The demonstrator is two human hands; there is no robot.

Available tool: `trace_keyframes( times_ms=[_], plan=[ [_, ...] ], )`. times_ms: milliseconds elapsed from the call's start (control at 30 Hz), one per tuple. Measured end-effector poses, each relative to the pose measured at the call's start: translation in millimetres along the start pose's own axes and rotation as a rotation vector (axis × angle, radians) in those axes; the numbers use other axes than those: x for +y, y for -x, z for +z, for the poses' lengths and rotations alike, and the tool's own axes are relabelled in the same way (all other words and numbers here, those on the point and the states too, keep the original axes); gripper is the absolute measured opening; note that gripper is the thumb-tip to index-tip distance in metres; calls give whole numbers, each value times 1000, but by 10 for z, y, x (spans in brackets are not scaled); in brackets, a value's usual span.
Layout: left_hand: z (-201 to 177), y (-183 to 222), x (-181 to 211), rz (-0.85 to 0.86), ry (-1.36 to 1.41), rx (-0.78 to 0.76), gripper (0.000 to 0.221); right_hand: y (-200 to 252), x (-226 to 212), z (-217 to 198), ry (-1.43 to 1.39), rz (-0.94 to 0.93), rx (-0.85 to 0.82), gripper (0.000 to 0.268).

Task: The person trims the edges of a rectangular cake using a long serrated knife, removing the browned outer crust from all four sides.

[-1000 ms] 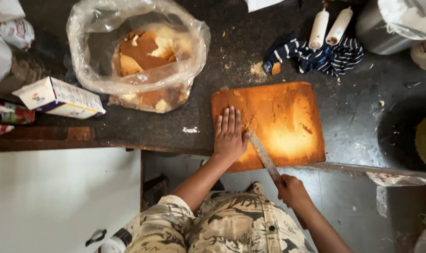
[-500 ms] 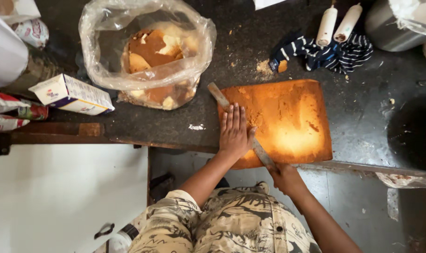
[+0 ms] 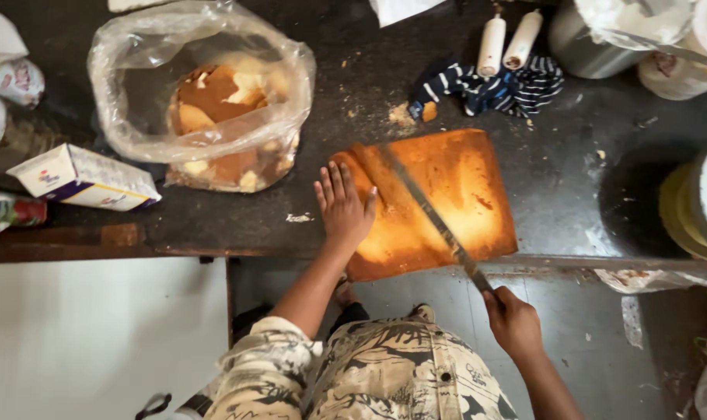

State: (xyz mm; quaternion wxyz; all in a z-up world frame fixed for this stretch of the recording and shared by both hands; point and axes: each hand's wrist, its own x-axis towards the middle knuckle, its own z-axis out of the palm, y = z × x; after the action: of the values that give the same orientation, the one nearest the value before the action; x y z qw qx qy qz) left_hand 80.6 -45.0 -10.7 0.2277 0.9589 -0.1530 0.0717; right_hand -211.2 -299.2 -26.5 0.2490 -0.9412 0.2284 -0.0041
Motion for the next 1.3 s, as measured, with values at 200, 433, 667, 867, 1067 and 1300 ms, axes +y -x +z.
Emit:
trace_keyframes(
  times_ms=[200,433,667,867,1067,1300],
  plan=[
    [404,-150,328,39,-123,-154,84,-42,120,-79,63,26,371,17],
    [600,-49,718,131,70,-93,83,-65,-67,10,175,14,392,31],
    [601,-158,808,128,6,-148,82,38,-174,-72,136,72,357,31],
    [721,-213,967,151,36,-281,85,62,-352,42,110,2,264,33],
    [1063,-114,1048,53,135,-94,81,146,-474,97,-44,-111,232,26],
    [1185,-85,925,-320,1145,352,66,133,-616,-56,-184,-265,172,18]
  ],
)
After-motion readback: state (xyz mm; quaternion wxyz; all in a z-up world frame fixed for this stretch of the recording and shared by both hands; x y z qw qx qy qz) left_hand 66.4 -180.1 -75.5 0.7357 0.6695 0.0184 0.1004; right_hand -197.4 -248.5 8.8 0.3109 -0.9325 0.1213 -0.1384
